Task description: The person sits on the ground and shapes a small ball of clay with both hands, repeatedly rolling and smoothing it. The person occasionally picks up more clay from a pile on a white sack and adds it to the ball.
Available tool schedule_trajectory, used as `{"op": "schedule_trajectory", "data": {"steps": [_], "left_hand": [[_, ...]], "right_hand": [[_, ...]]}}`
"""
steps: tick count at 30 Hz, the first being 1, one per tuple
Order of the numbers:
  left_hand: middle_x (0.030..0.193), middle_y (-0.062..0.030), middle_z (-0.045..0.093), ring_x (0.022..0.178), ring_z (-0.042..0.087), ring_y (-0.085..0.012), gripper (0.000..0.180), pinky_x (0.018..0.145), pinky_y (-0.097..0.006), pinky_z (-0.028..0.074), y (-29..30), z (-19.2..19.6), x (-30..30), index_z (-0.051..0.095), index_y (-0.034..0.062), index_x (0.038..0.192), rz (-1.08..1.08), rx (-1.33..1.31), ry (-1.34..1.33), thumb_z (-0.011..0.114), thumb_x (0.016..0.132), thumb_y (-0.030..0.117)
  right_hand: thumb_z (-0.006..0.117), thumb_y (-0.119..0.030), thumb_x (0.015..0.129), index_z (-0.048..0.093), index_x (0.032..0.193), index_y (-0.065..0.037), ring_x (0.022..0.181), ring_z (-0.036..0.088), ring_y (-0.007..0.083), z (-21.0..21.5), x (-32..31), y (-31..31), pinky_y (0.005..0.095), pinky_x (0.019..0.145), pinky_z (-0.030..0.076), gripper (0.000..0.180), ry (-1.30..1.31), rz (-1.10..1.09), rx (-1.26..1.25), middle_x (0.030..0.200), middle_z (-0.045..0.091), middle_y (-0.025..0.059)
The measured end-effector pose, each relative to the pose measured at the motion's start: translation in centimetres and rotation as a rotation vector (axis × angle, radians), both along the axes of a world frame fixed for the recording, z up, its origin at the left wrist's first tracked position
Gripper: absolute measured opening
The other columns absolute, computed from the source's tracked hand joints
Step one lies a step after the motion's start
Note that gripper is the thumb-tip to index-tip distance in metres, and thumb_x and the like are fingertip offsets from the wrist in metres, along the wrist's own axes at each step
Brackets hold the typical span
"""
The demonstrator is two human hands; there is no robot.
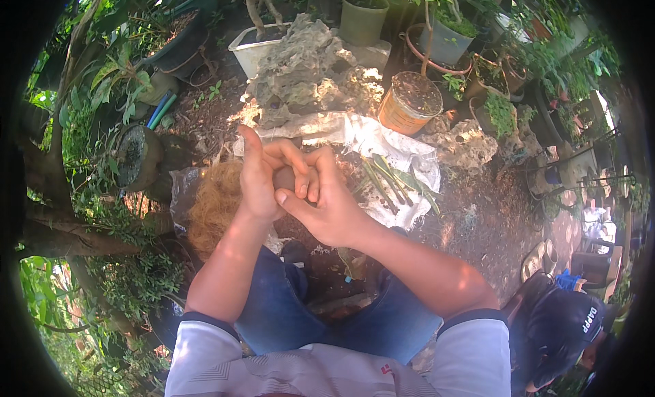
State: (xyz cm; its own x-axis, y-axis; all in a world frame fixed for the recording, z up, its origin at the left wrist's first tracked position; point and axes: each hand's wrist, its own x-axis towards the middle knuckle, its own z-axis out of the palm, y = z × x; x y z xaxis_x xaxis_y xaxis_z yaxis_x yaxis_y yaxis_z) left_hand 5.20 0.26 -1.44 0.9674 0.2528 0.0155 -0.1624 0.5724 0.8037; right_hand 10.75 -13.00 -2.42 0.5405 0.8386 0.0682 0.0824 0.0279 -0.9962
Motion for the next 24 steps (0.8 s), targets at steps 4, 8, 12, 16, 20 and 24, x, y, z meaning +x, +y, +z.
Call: {"op": "schedule_trajectory", "data": {"steps": [4,8,12,16,20,24], "left_hand": [[0.054,-0.0113,0.051,0.052,0.057,-0.0247,0.094,0.055,-0.034,0.050,-0.1,0.1,0.1,0.059,-0.0012,0.076,-0.028,-0.040,-0.040,0.010,0.096,0.076],[0.057,-0.0134,0.055,0.055,0.060,-0.0267,0.090,0.059,-0.036,0.052,-0.5,0.1,0.4,0.060,-0.0005,0.086,0.043,0.015,0.032,0.010,0.097,0.073],[0.066,-0.0173,0.062,0.058,0.062,-0.0266,0.082,0.062,-0.036,0.053,-0.5,-0.2,0.3,0.058,0.0003,0.096,0.022,0.094,0.033,0.012,0.101,0.067],[0.077,-0.0195,0.067,0.061,0.064,-0.0261,0.078,0.064,-0.036,0.053,0.1,-0.5,0.4,0.058,0.0007,0.100,-0.031,0.081,0.010,0.014,0.103,0.065],[0.084,-0.0202,0.068,0.064,0.066,-0.0250,0.077,0.066,-0.036,0.055,-0.4,-0.4,0.7,0.058,0.0012,0.101,0.047,0.032,0.041,0.016,0.102,0.066],[0.086,-0.0200,0.068,0.066,0.067,-0.0238,0.073,0.064,-0.034,0.055,-1.0,0.1,0.9,0.057,0.0019,0.102,0.113,0.060,0.053,0.020,0.103,0.064]], "right_hand": [[0.070,-0.024,0.093,0.036,0.117,-0.005,0.085,0.044,0.0100,0.3,0.4,-0.4,0.0282,0.079,0.041,0.046,0.032,0.036,-0.011,0.094,0.043,0.0036],[0.068,-0.023,0.095,0.035,0.120,-0.003,0.100,0.049,0.0145,0.6,0.6,-0.6,0.0311,0.090,0.042,0.046,0.263,0.032,-0.002,0.104,0.047,0.0084],[0.059,-0.010,0.098,0.024,0.145,-0.002,0.128,0.048,0.0170,-0.2,0.3,-0.2,0.0343,0.106,0.041,0.059,0.304,0.092,0.204,0.134,0.047,0.0127],[0.058,-0.012,0.099,0.020,0.149,-0.004,0.136,0.042,0.0200,-0.8,0.9,-0.3,0.0366,0.111,0.037,0.063,0.161,0.082,0.012,0.143,0.044,0.0139],[0.059,-0.023,0.100,0.028,0.140,-0.002,0.136,0.041,0.0209,-0.2,0.9,-0.4,0.0370,0.109,0.037,0.054,0.443,0.048,0.092,0.139,0.044,0.0159],[0.062,-0.026,0.099,0.032,0.136,-0.001,0.135,0.041,0.0214,0.6,0.6,-0.4,0.0385,0.108,0.038,0.053,0.624,0.025,0.098,0.138,0.043,0.0164]]}}
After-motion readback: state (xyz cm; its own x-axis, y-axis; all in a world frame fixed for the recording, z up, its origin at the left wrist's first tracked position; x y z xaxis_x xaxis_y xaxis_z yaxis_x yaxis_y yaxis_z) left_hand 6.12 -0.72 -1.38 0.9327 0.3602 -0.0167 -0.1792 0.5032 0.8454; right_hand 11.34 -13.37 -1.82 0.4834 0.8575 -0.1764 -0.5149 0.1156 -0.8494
